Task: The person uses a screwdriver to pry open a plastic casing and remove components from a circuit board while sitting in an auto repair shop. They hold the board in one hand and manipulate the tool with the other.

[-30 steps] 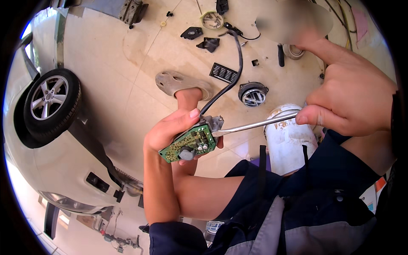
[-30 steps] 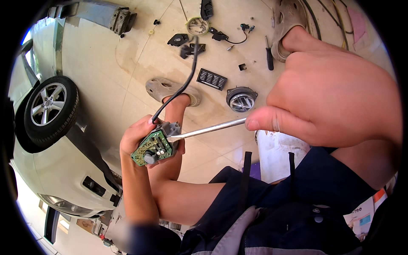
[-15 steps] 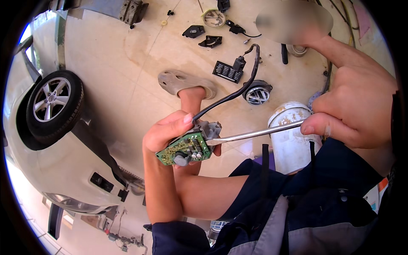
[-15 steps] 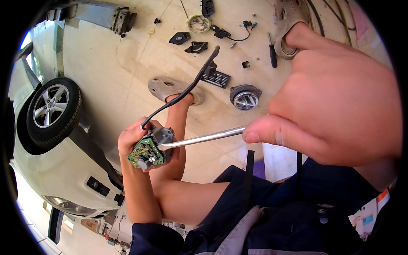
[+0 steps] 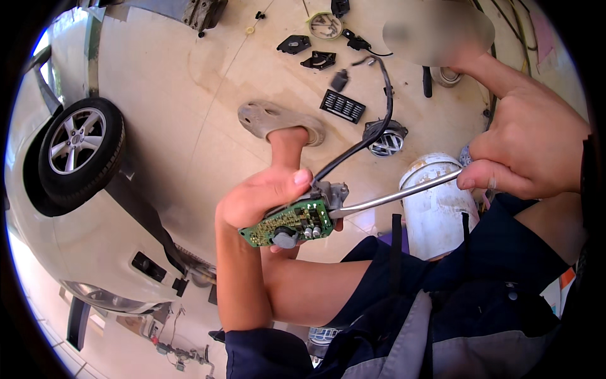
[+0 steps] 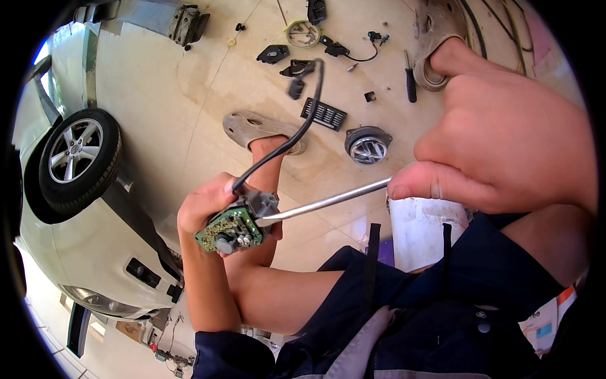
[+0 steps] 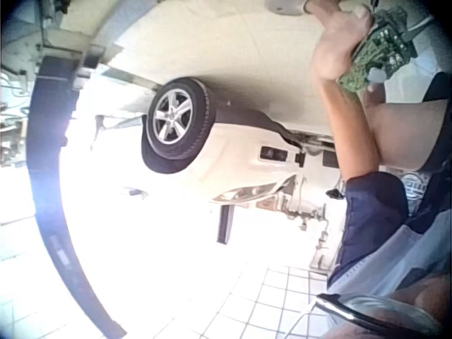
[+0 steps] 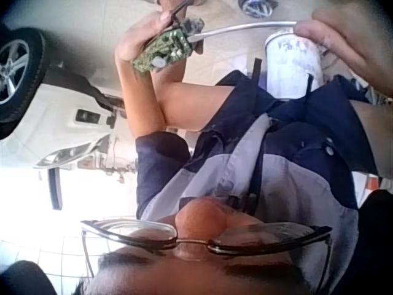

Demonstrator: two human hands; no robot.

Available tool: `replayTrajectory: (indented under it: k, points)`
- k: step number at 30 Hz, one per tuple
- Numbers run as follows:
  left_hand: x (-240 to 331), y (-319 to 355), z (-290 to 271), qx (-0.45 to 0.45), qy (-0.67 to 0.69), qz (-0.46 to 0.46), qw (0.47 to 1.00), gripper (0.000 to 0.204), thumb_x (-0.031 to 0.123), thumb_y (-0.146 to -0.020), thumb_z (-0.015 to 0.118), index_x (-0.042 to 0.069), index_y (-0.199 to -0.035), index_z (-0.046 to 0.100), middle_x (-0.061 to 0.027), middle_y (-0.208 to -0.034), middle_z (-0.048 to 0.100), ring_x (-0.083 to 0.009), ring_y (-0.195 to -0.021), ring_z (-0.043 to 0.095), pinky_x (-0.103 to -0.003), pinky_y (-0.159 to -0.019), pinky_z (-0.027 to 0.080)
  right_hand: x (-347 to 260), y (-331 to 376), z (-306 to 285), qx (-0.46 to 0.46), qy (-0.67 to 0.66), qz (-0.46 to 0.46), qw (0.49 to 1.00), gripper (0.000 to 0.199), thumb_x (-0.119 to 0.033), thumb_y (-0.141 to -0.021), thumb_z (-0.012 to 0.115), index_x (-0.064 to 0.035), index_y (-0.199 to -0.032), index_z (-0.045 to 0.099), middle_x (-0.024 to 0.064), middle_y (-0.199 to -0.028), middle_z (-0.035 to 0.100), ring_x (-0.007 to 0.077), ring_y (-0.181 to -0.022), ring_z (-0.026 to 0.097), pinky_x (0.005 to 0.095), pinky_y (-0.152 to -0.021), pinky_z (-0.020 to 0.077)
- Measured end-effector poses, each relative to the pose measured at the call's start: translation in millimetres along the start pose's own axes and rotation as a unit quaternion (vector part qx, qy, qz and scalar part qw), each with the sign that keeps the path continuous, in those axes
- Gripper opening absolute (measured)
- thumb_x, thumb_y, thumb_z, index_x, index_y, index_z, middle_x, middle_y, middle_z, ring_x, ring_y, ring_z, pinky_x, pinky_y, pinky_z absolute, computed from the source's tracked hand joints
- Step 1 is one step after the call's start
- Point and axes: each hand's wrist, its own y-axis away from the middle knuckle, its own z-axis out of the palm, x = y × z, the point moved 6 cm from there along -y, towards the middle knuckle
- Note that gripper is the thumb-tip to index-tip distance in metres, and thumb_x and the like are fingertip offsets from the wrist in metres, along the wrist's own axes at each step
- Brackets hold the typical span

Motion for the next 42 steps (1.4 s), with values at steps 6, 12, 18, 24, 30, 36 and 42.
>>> replayTrajectory:
  k: [6,12,18,24,30,36,42]
  points:
    - [3.7,3.1,0.8,0.054,0.056,-0.001,0.997,0.052,0.037,-0.101,0.043,-0.012,-0.098,0.059,-0.0233,-0.079,0.065,-0.0186,-0.038,0.051,-0.026,-0.027,0.036,5.6,-4.4,3.1,0.036,0.013,-0.023,0.999,0.044,-0.039,-0.083,0.068,-0.0004,-0.062,0.066,0.0232,-0.062,0.056,0.0478,-0.117,0.042,0.0442,-0.082,0.0462]
    - [-1.6,0.0,-0.3,0.089,-0.032,-0.025,0.995,0.055,0.041,-0.102,0.042,-0.006,-0.089,0.066,-0.0120,-0.069,0.061,-0.0137,-0.037,0.049,-0.024,-0.028,0.036,8.3,-4.8,7.1,0.012,0.038,0.007,0.999,0.045,-0.041,-0.083,0.068,-0.0003,-0.062,0.066,0.0243,-0.065,0.057,0.0485,-0.117,0.042,0.0442,-0.084,0.0459]
    - [-0.6,4.8,-2.5,0.069,-0.003,-0.040,0.997,0.058,0.035,-0.098,0.047,-0.022,-0.100,0.056,-0.0390,-0.089,0.062,-0.0308,-0.054,0.064,-0.031,-0.043,0.051,5.3,-9.4,7.0,-0.062,0.010,0.020,0.998,0.045,-0.040,-0.083,0.067,0.0001,-0.064,0.067,0.0322,-0.086,0.057,0.0496,-0.120,0.041,0.0443,-0.089,0.0451]
    - [0.2,4.8,-5.7,0.058,0.042,0.022,0.997,0.057,0.036,-0.099,0.044,-0.020,-0.104,0.054,-0.0363,-0.088,0.062,-0.0301,-0.054,0.062,-0.031,-0.042,0.049,6.0,-16.2,5.2,-0.035,-0.007,0.027,0.999,0.044,-0.039,-0.085,0.066,0.0003,-0.066,0.067,0.0321,-0.095,0.053,0.0485,-0.121,0.040,0.0442,-0.091,0.0437]
    - [7.6,3.3,-5.2,0.060,0.043,0.047,0.996,0.058,0.038,-0.101,0.039,-0.017,-0.109,0.053,-0.0316,-0.087,0.063,-0.0232,-0.047,0.058,-0.027,-0.035,0.045,4.2,-9.9,4.0,-0.024,-0.024,0.057,0.998,0.043,-0.038,-0.086,0.064,0.0006,-0.067,0.067,0.0320,-0.104,0.049,0.0474,-0.121,0.040,0.0441,-0.093,0.0423]
    - [13.7,6.6,-7.1,0.148,-0.035,0.034,0.988,0.059,0.039,-0.102,0.036,-0.016,-0.120,0.047,-0.0303,-0.089,0.064,-0.0178,-0.041,0.055,-0.023,-0.029,0.040,8.4,-13.2,2.9,-0.030,-0.039,0.075,0.996,0.042,-0.037,-0.088,0.063,0.0008,-0.068,0.067,0.0319,-0.113,0.045,0.0463,-0.122,0.040,0.0439,-0.095,0.0409]
    - [8.8,1.8,-7.8,0.145,0.033,0.002,0.989,0.060,0.037,-0.102,0.036,-0.018,-0.125,0.039,-0.0349,-0.089,0.061,-0.0212,-0.035,0.052,-0.026,-0.026,0.039,11.5,-8.7,-0.1,-0.035,-0.063,0.100,0.992,0.042,-0.035,-0.089,0.061,0.0010,-0.070,0.068,0.0317,-0.122,0.041,0.0452,-0.122,0.040,0.0438,-0.097,0.0395]
